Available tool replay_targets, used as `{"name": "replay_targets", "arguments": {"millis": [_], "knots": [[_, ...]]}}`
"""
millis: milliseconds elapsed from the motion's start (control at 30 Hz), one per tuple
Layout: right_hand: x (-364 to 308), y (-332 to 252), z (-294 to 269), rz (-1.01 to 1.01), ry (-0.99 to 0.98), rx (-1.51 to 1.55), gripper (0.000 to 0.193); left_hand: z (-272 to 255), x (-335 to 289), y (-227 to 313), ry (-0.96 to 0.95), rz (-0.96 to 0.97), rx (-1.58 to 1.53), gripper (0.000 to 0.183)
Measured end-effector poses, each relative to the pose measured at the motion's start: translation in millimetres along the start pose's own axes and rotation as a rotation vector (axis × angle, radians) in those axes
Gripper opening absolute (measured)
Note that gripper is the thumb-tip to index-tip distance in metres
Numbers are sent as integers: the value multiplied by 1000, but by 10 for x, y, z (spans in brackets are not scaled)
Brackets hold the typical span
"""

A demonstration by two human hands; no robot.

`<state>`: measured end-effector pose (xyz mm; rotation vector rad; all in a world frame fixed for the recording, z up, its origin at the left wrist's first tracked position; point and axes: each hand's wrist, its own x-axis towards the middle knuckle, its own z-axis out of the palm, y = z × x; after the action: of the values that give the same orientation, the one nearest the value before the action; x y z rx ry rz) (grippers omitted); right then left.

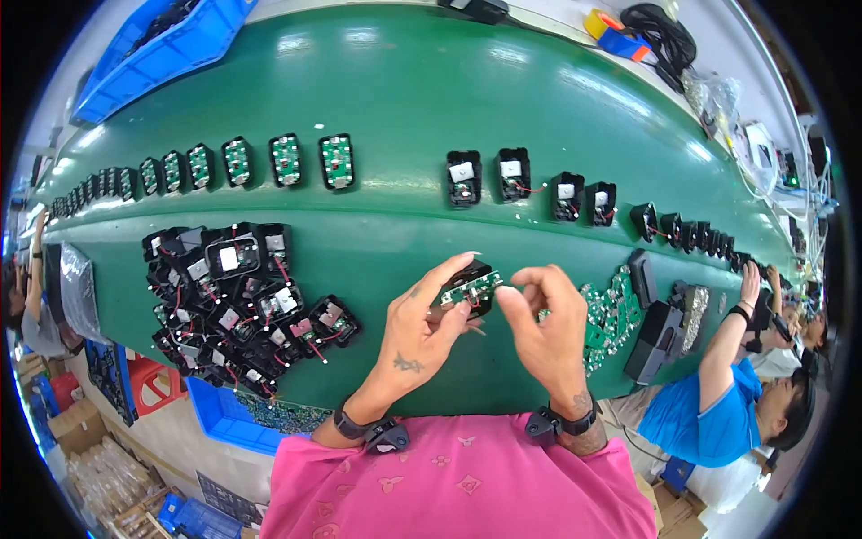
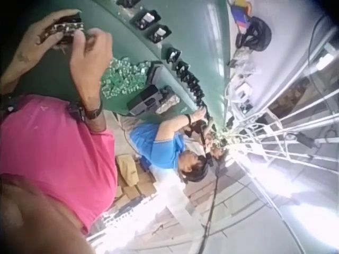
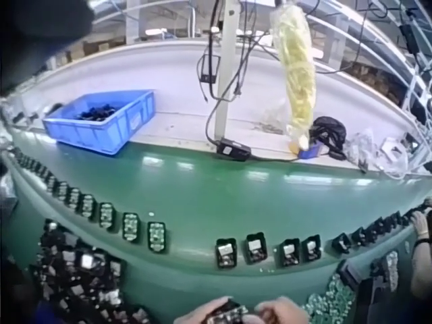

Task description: Assembling electronic circuit boards into black plastic housings on an industrial assembly line.

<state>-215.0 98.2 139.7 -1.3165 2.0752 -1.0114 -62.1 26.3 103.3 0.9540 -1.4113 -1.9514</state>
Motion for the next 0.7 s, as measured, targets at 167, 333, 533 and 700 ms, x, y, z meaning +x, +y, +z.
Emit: {"name": "replay_targets", "arguments": {"millis": [167, 333, 533, 700], "knots": [[-99, 172, -30, 265, -87, 293, 13, -12, 1, -45, -162, -30, -29, 65], [-186, 177, 54, -101, 117, 69, 17, 9, 11, 22, -137, -24, 90, 65], [-183, 108, 50, -154, -20, 146, 17, 45, 15, -142, -196, 176, 148, 62], [-188, 180, 29, -79, -92, 152, 10, 40, -11, -181, -185, 165, 195, 59]]}}
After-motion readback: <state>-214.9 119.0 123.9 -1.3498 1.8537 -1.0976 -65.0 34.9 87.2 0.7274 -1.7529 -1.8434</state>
